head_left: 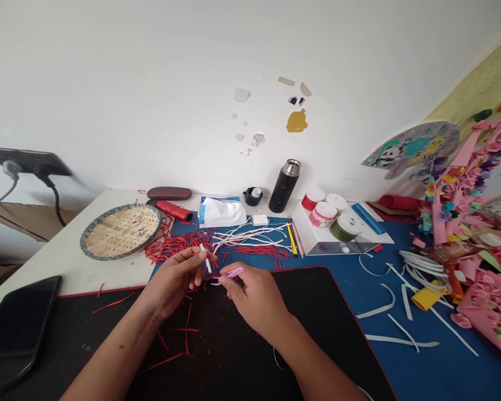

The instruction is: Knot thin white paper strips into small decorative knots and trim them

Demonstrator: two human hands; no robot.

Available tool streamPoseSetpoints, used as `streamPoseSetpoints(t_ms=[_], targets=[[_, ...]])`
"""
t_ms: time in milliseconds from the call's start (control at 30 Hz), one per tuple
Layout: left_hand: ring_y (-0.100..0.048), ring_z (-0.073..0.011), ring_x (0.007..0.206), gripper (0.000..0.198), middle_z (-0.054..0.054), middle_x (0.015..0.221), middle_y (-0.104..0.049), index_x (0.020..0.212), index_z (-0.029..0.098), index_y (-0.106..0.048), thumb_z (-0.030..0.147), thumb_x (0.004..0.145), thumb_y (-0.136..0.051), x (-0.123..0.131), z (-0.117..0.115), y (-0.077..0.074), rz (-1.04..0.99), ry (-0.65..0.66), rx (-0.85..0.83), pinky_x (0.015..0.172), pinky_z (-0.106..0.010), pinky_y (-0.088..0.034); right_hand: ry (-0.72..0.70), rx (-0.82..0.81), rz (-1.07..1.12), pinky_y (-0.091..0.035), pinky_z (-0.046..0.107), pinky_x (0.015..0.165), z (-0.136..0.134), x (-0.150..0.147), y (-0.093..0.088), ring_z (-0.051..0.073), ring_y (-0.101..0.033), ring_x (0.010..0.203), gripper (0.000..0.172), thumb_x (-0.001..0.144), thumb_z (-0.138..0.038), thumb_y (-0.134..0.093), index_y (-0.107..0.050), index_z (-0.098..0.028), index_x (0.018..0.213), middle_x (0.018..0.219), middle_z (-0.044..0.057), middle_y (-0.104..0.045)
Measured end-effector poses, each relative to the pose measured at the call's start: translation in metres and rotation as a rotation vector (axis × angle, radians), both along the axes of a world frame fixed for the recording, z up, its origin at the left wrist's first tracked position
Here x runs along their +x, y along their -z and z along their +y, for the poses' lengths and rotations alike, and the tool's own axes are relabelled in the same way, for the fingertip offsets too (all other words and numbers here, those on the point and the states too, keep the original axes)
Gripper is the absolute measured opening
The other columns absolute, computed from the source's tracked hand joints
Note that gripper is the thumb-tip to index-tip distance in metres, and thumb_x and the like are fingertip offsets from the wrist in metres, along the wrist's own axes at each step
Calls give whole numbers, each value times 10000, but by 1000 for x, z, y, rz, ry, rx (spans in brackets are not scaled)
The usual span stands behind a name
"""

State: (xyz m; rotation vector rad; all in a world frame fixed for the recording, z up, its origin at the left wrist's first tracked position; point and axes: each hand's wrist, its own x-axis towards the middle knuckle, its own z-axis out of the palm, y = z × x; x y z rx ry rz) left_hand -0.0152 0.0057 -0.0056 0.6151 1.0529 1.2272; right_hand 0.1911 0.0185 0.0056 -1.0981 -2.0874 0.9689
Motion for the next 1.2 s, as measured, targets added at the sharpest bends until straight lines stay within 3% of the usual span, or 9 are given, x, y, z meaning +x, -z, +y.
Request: streamPoseSetpoints(t_ms=[233,533,700,967,1200], targets=[[-523,-74,480,368,10,595,-646,763,141,-783,396,655,-1026,4,-1,-4,-85,-62,-1,416,-148,-393,-135,8,-329,-504,312,808,-3,-3,1,249,-791,934,101,1020,-262,-705,-790,-227,1062,1020,46,-841],[-561,-83,483,437,26,598,-661,780,155,-785,358,531,-1082,7,-2,-7,-118,-117,-28,403,-153,-404,-143,44,-398,-527,336,839,-1,-2,9,266,-793,959,99,1000,-274,-743,-798,-222,1064,1045,60,-842],[-544,-78,474,411,20,590,-662,762,146,-791,360,553,-1073,8,-2,-8,-117,-97,-22,398,-154,-393,-151,53,-424,-527,331,818,-2,-3,9,262,-794,930,95,991,-259,-750,-795,-220,1065,1036,64,-842],[-528,-83,485,346,-1,602,-655,756,134,-774,342,651,-1029,10,-3,-7,-148,-32,-11,409,-158,-381,-51,72,-157,-535,313,837,0,-1,1,239,-789,962,138,1040,-259,-674,-772,-229,1132,1057,38,-835],[-504,-67,489,372,1,601,-648,742,121,-774,323,608,-1056,10,-2,-4,-176,-41,-9,411,-133,-407,63,161,150,-584,291,830,-1,1,2,216,-804,927,181,1051,-320,-642,-787,-244,1129,1059,37,-842]])
